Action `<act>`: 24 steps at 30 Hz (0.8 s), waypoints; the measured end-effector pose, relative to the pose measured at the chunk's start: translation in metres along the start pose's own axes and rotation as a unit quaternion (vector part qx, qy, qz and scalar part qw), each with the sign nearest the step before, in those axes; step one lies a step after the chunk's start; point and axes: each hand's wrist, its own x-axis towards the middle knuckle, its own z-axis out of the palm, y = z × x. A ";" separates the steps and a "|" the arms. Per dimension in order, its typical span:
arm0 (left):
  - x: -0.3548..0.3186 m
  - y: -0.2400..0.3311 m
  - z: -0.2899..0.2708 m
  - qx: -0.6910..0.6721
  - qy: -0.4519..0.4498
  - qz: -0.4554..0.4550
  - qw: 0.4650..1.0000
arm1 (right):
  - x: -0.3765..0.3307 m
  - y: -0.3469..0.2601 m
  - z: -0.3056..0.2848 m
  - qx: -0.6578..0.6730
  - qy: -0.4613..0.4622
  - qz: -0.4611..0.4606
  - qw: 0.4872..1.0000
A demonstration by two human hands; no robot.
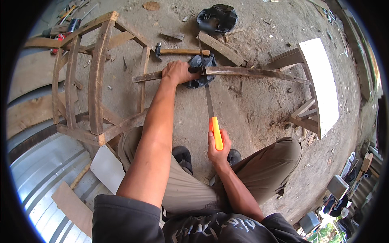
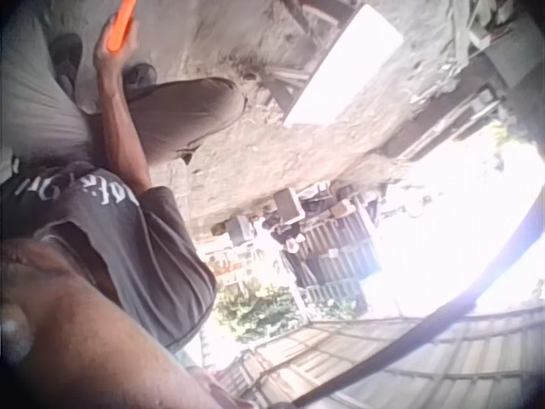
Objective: The person uses a hammer to strike a wooden frame, then picks up a metal bar and a hand saw. They position the bar against the frame and use the saw to cut a wooden slat, removing a piece from the structure.
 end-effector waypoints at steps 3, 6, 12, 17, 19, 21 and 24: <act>-0.001 0.000 0.003 0.007 -0.010 0.007 1.000 | 0.002 -0.010 0.002 -0.025 -0.001 -0.002 1.000; 0.004 -0.006 0.003 0.014 0.004 0.025 1.000 | -0.006 -0.016 -0.008 0.008 -0.001 0.035 0.999; 0.009 -0.004 0.009 -0.006 0.024 0.002 1.000 | -0.005 -0.028 -0.004 -0.018 -0.033 0.078 0.996; 0.020 0.001 0.024 -0.036 0.053 -0.068 0.996 | -0.002 -0.039 -0.005 -0.021 -0.035 0.088 0.995; 0.020 -0.001 0.014 -0.044 0.056 -0.078 0.994 | 0.000 -0.040 -0.004 -0.033 -0.034 0.061 0.997; 0.020 0.000 0.016 -0.049 0.049 -0.073 0.995 | -0.002 -0.031 -0.003 -0.034 -0.026 0.048 0.998; 0.016 0.003 0.011 -0.058 0.052 -0.070 0.995 | -0.005 -0.037 -0.010 -0.052 -0.020 0.059 0.997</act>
